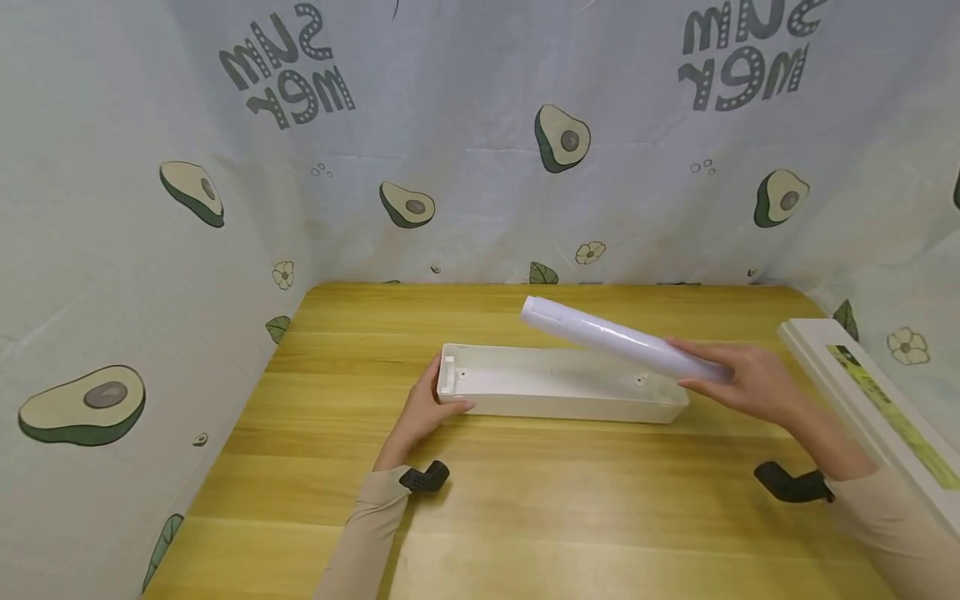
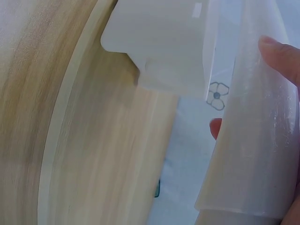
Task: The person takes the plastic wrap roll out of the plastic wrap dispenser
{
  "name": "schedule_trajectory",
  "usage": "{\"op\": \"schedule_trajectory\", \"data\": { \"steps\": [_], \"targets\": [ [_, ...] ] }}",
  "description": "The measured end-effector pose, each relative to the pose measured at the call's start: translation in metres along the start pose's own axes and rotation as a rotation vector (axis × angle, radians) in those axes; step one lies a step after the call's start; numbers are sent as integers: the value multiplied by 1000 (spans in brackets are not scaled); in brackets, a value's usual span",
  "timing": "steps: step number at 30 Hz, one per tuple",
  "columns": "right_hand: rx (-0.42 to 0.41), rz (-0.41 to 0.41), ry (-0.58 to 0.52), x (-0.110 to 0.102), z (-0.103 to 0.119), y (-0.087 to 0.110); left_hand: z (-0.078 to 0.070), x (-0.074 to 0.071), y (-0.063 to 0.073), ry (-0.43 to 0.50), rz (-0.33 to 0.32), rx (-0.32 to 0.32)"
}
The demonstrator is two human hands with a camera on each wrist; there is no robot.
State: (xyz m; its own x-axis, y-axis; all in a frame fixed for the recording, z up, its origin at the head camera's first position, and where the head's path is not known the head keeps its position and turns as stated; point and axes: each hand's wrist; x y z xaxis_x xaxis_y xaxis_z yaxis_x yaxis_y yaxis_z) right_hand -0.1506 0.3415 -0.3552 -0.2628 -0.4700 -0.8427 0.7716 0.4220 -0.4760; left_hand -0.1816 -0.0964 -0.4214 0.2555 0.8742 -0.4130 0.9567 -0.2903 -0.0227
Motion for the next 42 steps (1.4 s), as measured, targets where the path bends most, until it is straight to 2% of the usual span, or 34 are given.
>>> {"op": "schedule_trajectory", "data": {
  "steps": [9,20,30,38,42],
  "targets": [
    [17,-24,-1,-3,-3,8,1,1,0,-4,3,-8],
    [108,-9,23,-6,-5,17,-1,0,0,7,5,-5],
    [108,-23,47,-9,-9,23,2,0,-1,31,10,-6],
    [83,-56,48,-11,-13,30,4,1,-2,16,1,4],
    [114,-45,50,-11,-15,34,5,1,-2,16,-1,8]
  ]
}}
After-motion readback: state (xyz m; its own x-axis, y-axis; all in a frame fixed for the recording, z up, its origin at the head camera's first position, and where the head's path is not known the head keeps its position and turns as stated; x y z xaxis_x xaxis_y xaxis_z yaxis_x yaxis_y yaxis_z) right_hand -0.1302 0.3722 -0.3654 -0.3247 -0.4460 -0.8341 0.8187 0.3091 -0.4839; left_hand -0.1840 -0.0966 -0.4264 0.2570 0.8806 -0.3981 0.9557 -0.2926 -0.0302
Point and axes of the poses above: each hand's wrist, its own y-axis away from the middle knuckle, its own x-axis out of the palm, z = x × y, and after that the axes turned 9 degrees about -y, right-handed
